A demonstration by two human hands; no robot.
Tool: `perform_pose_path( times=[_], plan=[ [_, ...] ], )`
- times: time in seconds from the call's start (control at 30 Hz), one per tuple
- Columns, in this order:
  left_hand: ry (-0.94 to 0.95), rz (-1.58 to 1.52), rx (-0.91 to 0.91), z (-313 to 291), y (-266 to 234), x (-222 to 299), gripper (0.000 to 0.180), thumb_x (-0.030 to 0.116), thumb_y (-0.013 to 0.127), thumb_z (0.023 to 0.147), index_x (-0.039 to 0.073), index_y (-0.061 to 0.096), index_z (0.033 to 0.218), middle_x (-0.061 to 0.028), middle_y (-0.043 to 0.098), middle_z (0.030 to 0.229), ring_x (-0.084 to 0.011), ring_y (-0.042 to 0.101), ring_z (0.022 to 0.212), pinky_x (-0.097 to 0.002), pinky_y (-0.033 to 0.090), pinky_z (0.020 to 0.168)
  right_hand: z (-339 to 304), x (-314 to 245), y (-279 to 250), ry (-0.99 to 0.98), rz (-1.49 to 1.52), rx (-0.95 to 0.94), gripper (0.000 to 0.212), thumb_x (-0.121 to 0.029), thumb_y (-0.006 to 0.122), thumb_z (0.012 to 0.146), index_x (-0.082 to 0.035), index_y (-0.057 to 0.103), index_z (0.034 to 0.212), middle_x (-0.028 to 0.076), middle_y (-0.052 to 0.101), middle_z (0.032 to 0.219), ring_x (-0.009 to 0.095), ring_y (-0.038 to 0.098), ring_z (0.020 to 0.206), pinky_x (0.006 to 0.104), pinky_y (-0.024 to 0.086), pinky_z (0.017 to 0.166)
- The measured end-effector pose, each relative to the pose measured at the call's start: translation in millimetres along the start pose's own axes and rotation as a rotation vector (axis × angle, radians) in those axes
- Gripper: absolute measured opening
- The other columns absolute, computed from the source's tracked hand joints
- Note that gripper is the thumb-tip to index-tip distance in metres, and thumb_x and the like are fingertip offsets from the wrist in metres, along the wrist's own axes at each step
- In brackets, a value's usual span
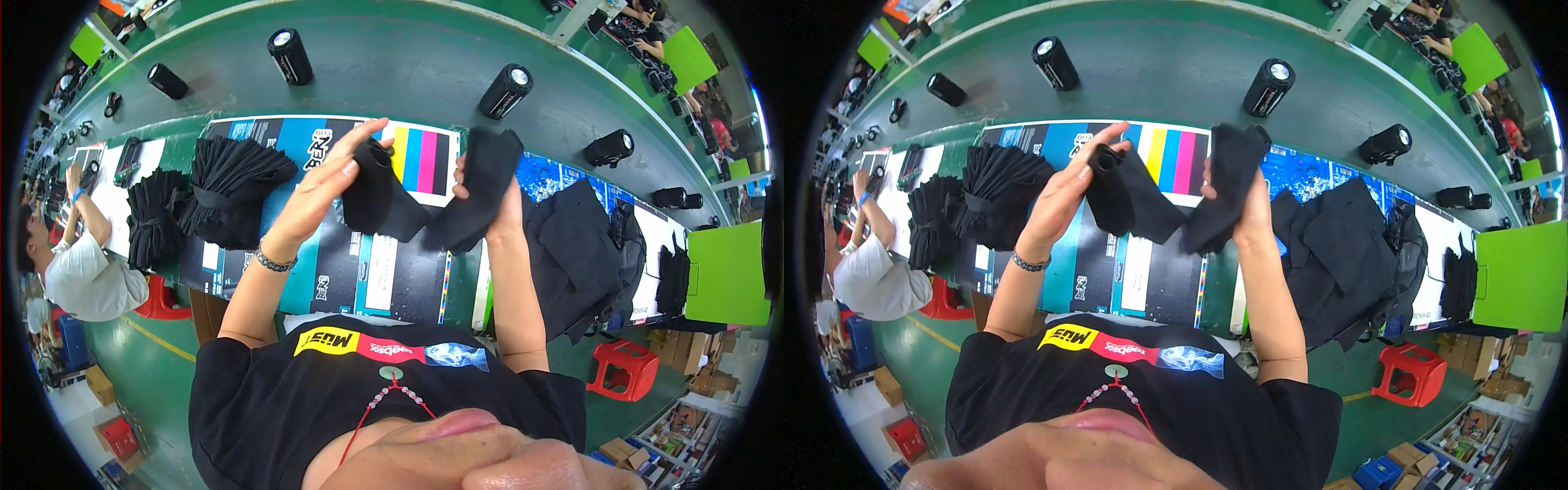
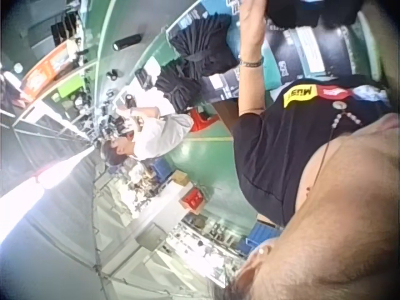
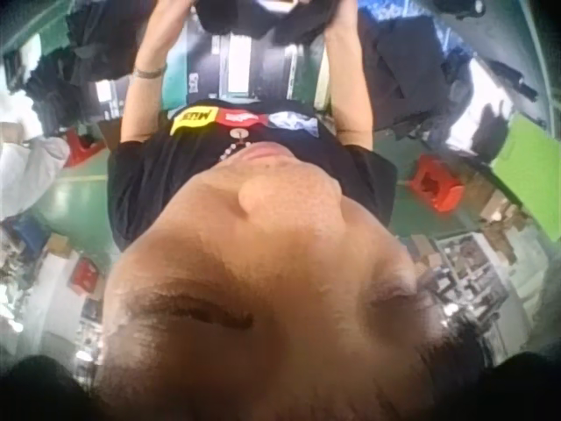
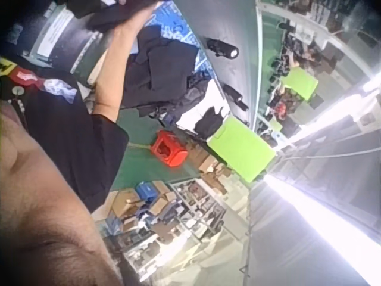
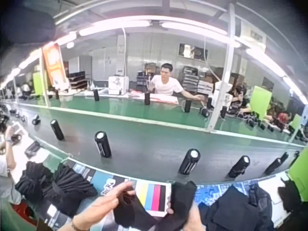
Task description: The person fits black fabric covers over cylindrical electronic components by hand and positions them on a workstation table.
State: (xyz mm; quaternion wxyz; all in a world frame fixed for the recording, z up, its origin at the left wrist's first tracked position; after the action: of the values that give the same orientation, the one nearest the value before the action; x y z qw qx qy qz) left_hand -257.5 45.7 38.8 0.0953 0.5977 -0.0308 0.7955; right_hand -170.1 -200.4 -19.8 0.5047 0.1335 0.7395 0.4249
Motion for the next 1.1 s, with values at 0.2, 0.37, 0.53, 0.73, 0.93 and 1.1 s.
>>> perform_pose_path(
  times=[0.2,0.37,0.53,0.73,0.93,1.1],
  plan=[
    [0.103,0.274,-0.222,30,24,9,0.041,0.024,0.039,0.098,-0.001,0.055,0.127,-0.0144,0.026,0.152,-0.0314,0.015,0.143,-0.0432,0.009,0.115,-19,-15,9,0.067,-0.766,0.053,0.027,-0.002,0.057,0.079,-0.001,0.059,0.105,0.007,0.061,0.109,0.013,0.061,0.086,0.0216,0.047,0.076],
    [0.161,0.245,-0.397,56,43,4,0.041,0.026,0.039,0.1,0.003,0.055,0.129,-0.0127,0.02,0.155,-0.0306,0.008,0.145,-0.0438,0.006,0.115,-21,-36,19,-0.09,-0.363,-0.084,0.049,0.003,0.05,0.072,-0.001,0.051,0.122,0.012,0.059,0.117,0.02,0.062,0.095,0.027,0.049,0.085],
    [0.283,0.518,-0.421,77,67,10,0.041,0.025,0.041,0.099,0.016,0.048,0.139,-0.0118,0.011,0.157,-0.0314,0.002,0.145,-0.0451,0.005,0.116,-11,-40,18,-0.002,-0.126,-0.121,0.046,-0.007,0.045,0.08,-0.001,0.053,0.124,0.009,0.059,0.118,0.019,0.057,0.107,0.0302,0.045,0.092],
    [0.372,0.728,-0.422,95,78,-7,0.041,0.022,0.039,0.099,0.019,0.046,0.14,-0.0127,0.011,0.157,-0.0328,0.003,0.145,-0.0467,0.007,0.116,-10,-31,-19,-0.042,-0.424,-0.047,0.033,-0.017,0.051,0.092,0.0,0.056,0.121,0.01,0.061,0.116,0.015,0.06,0.103,0.0281,0.047,0.089],
    [0.095,0.416,-0.5,109,80,-17,0.034,0.021,0.047,0.099,0.004,0.057,0.126,-0.0131,0.053,0.13,-0.019,0.05,0.117,-0.0314,0.036,0.102,-33,-62,11,-0.106,-0.567,-0.056,0.017,-0.007,0.058,0.087,0.001,0.065,0.101,0.004,0.06,0.106,0.012,0.055,0.1,0.025,0.043,0.085],
    [-0.303,-0.286,-0.328,128,97,-38,0.032,0.024,0.051,0.098,0.001,0.06,0.119,-0.0057,0.064,0.109,-0.013,0.059,0.098,-0.0279,0.046,0.089,-35,-94,7,-0.222,-0.279,0.034,0.021,-0.004,0.059,0.086,0.0,0.062,0.106,0.008,0.063,0.107,0.016,0.062,0.094,0.0257,0.048,0.084]
  ],
)
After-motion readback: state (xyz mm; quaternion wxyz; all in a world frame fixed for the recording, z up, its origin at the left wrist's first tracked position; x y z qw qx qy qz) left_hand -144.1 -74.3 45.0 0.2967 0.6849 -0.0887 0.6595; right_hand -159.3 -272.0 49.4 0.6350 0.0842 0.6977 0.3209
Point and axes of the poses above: each hand's wrist, its own z-axis towards the middle knuckle, its own y-axis out of the palm, x = y × z, the point moved 2 cm from there along z, towards the middle knuckle
